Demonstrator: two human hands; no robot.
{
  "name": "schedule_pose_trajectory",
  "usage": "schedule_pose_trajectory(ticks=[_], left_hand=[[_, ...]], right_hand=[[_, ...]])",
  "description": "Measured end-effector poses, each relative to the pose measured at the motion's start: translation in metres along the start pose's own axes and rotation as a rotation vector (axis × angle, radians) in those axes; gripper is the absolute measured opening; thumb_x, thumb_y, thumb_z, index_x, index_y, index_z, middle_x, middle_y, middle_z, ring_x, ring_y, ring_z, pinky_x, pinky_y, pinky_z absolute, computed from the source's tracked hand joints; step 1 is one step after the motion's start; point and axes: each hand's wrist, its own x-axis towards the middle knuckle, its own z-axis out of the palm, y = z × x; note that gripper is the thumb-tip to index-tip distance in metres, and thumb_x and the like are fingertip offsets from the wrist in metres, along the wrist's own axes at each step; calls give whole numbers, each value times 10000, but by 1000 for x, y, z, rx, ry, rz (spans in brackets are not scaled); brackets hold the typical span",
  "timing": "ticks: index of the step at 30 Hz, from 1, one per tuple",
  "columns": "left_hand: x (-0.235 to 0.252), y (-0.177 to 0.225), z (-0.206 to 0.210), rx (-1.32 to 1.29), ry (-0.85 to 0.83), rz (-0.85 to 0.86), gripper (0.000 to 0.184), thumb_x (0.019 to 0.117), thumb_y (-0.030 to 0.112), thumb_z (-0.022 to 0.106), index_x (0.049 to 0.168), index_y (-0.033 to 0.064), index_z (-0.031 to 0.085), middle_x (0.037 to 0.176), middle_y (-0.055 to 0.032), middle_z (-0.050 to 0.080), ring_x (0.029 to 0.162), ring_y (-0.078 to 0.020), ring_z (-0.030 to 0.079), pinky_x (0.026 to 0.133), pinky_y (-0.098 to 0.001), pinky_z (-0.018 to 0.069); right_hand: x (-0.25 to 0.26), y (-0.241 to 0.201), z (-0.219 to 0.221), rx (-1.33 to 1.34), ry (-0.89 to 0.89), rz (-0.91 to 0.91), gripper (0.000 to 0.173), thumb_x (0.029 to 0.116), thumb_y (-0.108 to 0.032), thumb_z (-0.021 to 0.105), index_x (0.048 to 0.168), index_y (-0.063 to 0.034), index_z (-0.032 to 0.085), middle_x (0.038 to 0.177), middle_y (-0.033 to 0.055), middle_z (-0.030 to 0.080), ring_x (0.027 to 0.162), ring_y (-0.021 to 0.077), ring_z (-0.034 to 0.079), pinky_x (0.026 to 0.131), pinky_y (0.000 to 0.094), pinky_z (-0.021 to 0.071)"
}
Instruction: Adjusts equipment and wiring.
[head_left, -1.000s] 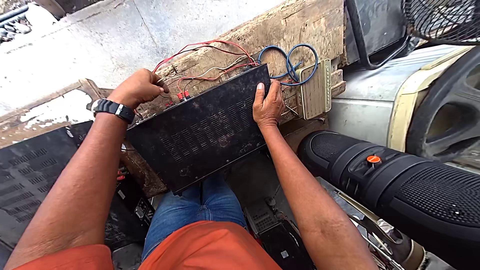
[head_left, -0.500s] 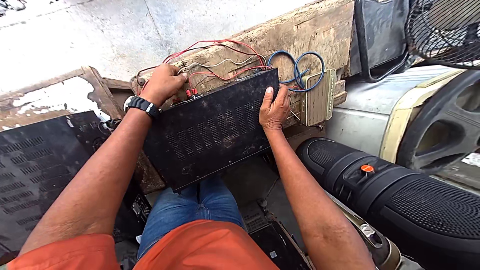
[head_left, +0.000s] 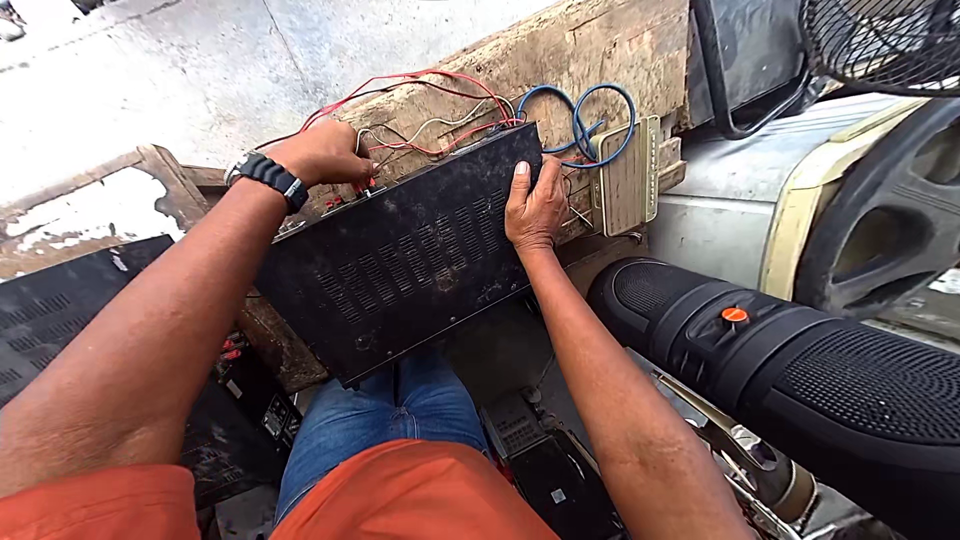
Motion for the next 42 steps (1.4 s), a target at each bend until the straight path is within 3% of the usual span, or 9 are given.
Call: schedule_pose_trajectory(ticks=[5,13,21,25,29,33,36,40,42], left_hand=[[12,10,-10,169,-146,-57,131,960,186,680,977,78,753,826,-178,677,783,-358,640,710,-622,478],[6,16,-15,241,-182,24,158,1014,189,626,1043,99,752,879,-183,689,862,-381,657,782,-642,481],[10,9,-8,336,-133,90,369,1076,333,519,934,79,746,855,-188,694,892,-409,673,801,-664,479],[5,-5,-8,271,-86,209,347,1076,302,526,889,91,728,785,-139,671,802,-349,663,741,-616,482],[4,-14,-11,90,-141,270,192,1045,137,570,1104,119,752,958,-121,731,893,-297,694,842,-597,519],[5,-4,-5,240,-61,156,345,1062,295,549,853,78,716,761,-160,654,783,-380,652,714,-649,473],[4,-2,-4,263,-33,105,456,1060,410,536,819,66,715,758,-175,657,797,-398,659,725,-665,479],[3,-11,-9,48,-114,246,182,1039,155,588,1041,87,757,913,-120,720,855,-279,681,819,-576,513],[4,-12,-9,59,-112,247,143,1017,128,616,1005,87,753,877,-109,709,821,-268,671,786,-561,515]], right_hand=[[0,-1,-1,-17,-14,23,539,1059,-492,356,1266,-89,648,1186,86,706,1134,227,672,905,424,546],[1,0,1,-22,-13,13,531,1058,-479,368,1269,-79,647,1184,93,705,1131,226,672,907,416,548],[2,0,-1,-37,-23,12,533,1056,-481,352,1263,-85,644,1177,92,703,1120,232,673,891,423,548],[2,1,-1,-25,-22,7,530,1056,-478,355,1259,-83,644,1173,92,702,1125,230,670,903,415,547],[2,0,-1,-10,-36,10,529,1057,-468,356,1269,-76,640,1185,97,704,1131,231,673,906,422,549],[2,0,-1,-6,-37,20,519,1054,-471,366,1257,-84,645,1171,87,708,1123,223,675,903,420,551],[1,0,0,1,-33,19,516,1056,-470,362,1258,-88,644,1168,83,703,1119,222,673,893,411,551],[1,1,0,-2,-32,20,511,1055,-469,369,1253,-88,645,1169,80,707,1120,213,675,902,412,552],[1,1,0,2,-30,19,509,1056,-468,369,1257,-91,646,1167,83,705,1115,210,675,902,412,550]])
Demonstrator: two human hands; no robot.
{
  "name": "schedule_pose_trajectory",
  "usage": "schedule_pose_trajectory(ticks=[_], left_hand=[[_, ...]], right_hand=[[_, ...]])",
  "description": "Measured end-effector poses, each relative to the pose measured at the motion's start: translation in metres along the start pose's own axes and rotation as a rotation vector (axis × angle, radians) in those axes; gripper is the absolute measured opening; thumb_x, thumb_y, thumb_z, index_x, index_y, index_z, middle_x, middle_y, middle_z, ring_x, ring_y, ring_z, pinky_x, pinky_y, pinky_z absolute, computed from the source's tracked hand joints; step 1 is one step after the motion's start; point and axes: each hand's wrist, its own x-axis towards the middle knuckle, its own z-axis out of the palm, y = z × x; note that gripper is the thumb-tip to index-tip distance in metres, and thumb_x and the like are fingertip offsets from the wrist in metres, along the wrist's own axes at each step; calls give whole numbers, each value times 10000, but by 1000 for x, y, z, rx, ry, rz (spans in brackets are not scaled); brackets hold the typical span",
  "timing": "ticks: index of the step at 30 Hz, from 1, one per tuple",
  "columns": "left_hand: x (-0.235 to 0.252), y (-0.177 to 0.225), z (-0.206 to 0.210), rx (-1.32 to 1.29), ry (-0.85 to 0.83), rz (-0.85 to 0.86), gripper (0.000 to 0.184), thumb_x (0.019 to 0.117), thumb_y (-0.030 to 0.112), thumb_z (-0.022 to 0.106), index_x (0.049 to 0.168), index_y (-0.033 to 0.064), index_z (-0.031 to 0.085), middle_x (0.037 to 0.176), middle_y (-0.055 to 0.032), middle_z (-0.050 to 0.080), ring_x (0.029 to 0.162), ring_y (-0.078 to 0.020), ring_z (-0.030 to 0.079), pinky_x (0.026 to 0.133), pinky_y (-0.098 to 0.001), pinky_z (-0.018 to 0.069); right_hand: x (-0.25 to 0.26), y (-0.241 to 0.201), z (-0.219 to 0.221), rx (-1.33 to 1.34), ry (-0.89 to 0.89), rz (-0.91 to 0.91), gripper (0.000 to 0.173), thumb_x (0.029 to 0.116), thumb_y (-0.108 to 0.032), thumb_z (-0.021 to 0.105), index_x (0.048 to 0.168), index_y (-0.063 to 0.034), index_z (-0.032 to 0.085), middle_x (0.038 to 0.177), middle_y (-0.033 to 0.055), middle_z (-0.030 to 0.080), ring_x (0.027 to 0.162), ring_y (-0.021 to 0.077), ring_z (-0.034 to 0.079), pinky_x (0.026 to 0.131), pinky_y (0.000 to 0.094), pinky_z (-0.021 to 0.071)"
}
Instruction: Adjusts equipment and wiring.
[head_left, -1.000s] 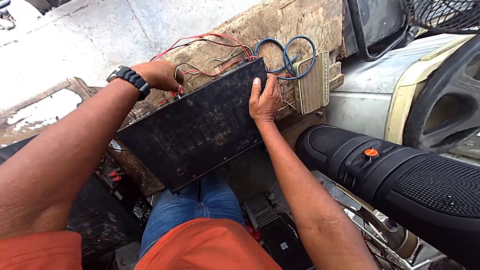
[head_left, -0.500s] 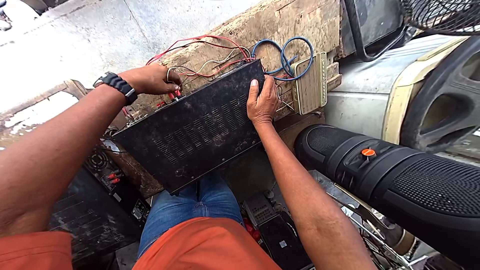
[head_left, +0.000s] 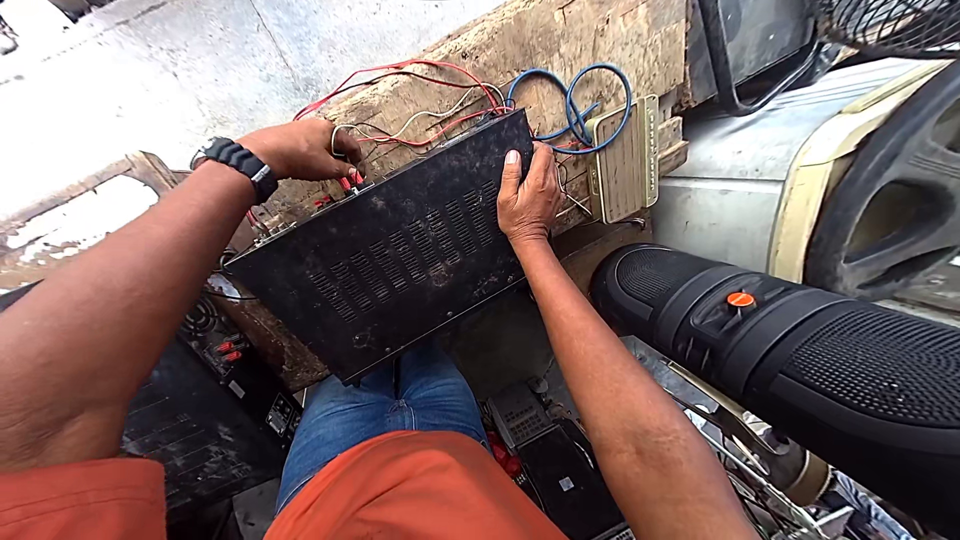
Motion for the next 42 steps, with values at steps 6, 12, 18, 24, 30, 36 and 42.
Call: schedule_pose_trajectory(ticks=[6,12,18,24,30,36,42], left_hand=[[4,5,7,161,108,-130,440,1034,409,592,801,59,724,752,-174,666,785,-392,663,734,-664,486],[-17,-2,-5,-19,182,-82,355,1046,334,590,860,54,705,746,-104,654,693,-255,624,682,-554,483],[-31,-2,-12,-174,174,3,352,1049,363,553,892,104,732,626,11,557,498,-95,433,507,-366,387],[-13,15,8,-17,162,-25,306,1010,339,633,936,50,700,768,-110,668,717,-277,658,711,-585,510],[-5,21,7,26,94,-131,287,961,297,624,793,67,667,695,-129,615,683,-330,615,633,-613,448],[-4,30,6,73,3,-274,385,1014,337,589,784,31,628,704,-191,591,699,-396,605,628,-661,440],[-4,32,8,125,90,-289,460,1020,436,589,801,41,679,763,-207,644,777,-427,646,691,-695,463]], right_hand=[[-1,0,1,-13,27,-13,494,1060,-465,374,1232,-96,653,1140,72,709,1097,203,679,889,395,552],[-1,1,1,-11,30,-9,499,1056,-469,381,1237,-92,654,1148,72,711,1096,204,680,887,401,552],[-1,1,2,-14,16,3,522,1058,-485,358,1255,-98,648,1163,75,705,1104,211,675,886,417,548],[-1,0,2,-24,27,3,512,1057,-471,364,1251,-96,654,1166,67,708,1124,204,669,905,403,546],[-1,0,2,-23,37,2,499,1051,-466,378,1233,-99,662,1157,60,710,1114,193,672,894,390,549],[0,0,3,-13,43,-4,501,1050,-459,378,1233,-94,668,1162,63,716,1112,188,676,904,382,551],[0,1,3,-15,45,-6,510,1047,-473,375,1230,-98,668,1159,56,717,1112,186,675,898,383,548]])
